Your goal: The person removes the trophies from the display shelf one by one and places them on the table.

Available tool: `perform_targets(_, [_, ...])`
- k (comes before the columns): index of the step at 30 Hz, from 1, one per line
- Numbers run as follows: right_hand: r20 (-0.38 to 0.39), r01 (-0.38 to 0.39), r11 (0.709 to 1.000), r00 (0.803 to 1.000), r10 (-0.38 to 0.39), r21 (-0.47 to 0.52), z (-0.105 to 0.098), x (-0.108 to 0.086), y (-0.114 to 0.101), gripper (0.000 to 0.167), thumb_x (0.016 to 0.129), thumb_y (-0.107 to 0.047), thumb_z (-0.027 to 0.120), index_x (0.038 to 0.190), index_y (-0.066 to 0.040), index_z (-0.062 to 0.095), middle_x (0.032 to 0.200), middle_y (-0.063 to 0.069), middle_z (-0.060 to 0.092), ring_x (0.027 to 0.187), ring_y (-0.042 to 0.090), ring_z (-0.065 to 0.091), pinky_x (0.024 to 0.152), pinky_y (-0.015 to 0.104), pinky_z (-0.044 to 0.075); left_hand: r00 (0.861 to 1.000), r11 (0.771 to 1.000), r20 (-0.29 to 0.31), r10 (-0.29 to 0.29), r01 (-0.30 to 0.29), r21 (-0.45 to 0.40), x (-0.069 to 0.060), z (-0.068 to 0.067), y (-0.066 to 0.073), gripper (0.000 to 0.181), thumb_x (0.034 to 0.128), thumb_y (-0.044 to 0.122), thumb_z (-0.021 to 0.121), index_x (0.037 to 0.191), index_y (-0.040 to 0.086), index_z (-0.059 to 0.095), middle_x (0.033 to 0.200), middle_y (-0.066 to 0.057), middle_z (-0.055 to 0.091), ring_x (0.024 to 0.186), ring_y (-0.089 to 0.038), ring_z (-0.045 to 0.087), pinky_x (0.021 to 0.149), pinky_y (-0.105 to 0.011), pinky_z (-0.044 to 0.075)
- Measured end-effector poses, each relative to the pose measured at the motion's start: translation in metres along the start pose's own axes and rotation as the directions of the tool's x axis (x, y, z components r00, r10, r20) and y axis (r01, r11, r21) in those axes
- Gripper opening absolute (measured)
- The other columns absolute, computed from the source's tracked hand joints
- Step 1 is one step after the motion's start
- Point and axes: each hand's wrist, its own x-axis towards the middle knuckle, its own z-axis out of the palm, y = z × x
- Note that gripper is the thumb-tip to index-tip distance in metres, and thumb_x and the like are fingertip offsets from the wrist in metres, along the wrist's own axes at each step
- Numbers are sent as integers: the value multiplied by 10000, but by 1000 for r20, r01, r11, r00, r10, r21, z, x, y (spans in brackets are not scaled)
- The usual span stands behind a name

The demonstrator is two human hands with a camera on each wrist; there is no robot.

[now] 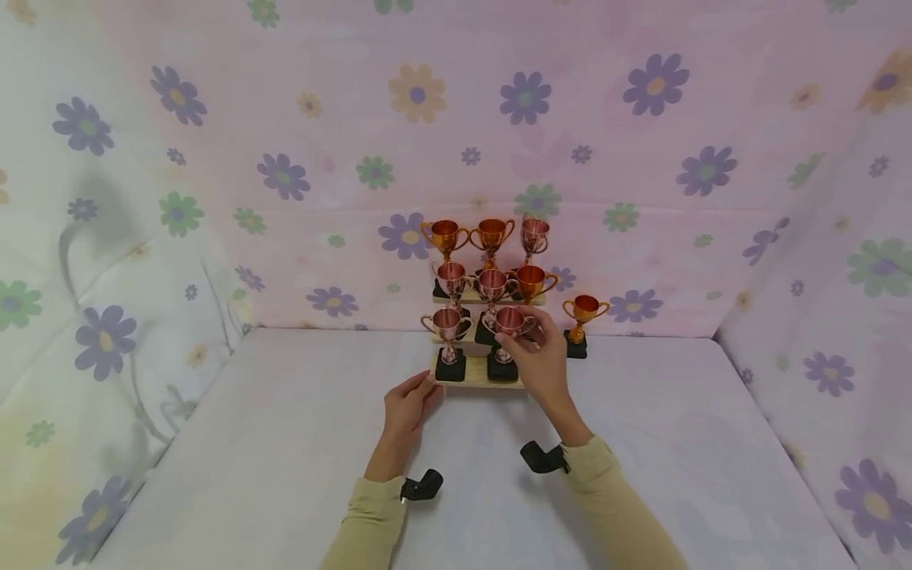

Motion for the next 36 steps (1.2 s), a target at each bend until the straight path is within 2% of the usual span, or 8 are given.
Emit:
perform_targets(5, [-19,69,998,997,-69,12,-19,-14,-7,510,846,96,770,1320,60,586,1156,107,596,971,85,650,860,152,579,1000,1000,6,-21,21,8,-2,1,-1,312,986,-3,635,1259,-153,617,1099,-206,679,835,-143,710,824,-274,628])
perform_targets(9, [-28,113,994,993,-112,0,-40,-27,-10,530,809,178,752,1304,103,578,1116,22,611,934,83,639,842,158,588,1000,1000,0,-15,15,-1,-3,2,-1,315,983,-7,638,1257,-159,615,1090,-208,682,824,-141,711,824,-279,629])
perform_targets(15, [-24,107,994,994,-108,-34,-75,-44,-9,559,789,241,721,1312,121,563,1205,-41,619,1031,68,647,891,163,566,1000,1000,-4,9,-9,-9,-3,3,-1,311,979,-29,631,1251,-177,609,1036,-175,681,790,-125,704,807,-269,630])
perform_targets(20, [-41,98,993,994,-100,-61,-105,-52,-1,556,777,271,705,1298,150,555,1197,-41,625,1056,61,653,894,159,559,1000,1000,-14,-19,19,8,-1,2,-1,304,978,-13,641,1250,-148,626,1070,-180,673,820,-136,706,813,-262,628])
perform_targets(26, [-103,66,998,993,-65,8,-138,-46,20,548,782,297,673,1299,186,528,1167,0,621,1042,63,662,884,156,559,999,999,-25,-29,30,37,0,1,0,305,979,8,651,1251,-131,636,1104,-194,666,850,-157,712,853,-296,625])
perform_targets(31, [-159,60,997,986,-51,52,-163,-28,41,542,781,300,669,1295,181,540,1132,23,613,1007,61,669,868,140,563,999,999,-26,-43,43,23,1,2,1,304,981,1,644,1255,-130,633,1101,-194,672,843,-148,712,852,-294,625])
perform_targets(33, [-152,64,996,987,-54,65,-171,-18,48,540,785,293,672,1296,156,560,1143,15,629,1002,59,673,863,138,566,999,999,-27,-47,48,19,1,2,1,305,981,2,645,1258,-125,634,1116,-201,670,847,-146,711,851,-288,625])
perform_targets(36, [-101,77,996,992,-72,43,-182,-4,57,539,800,266,683,1308,124,573,1169,-39,659,1012,35,674,856,122,565,999,999,-36,-39,40,26,0,1,1,305,979,-2,644,1256,-131,634,1145,-229,666,848,-152,711,852,-296,625])
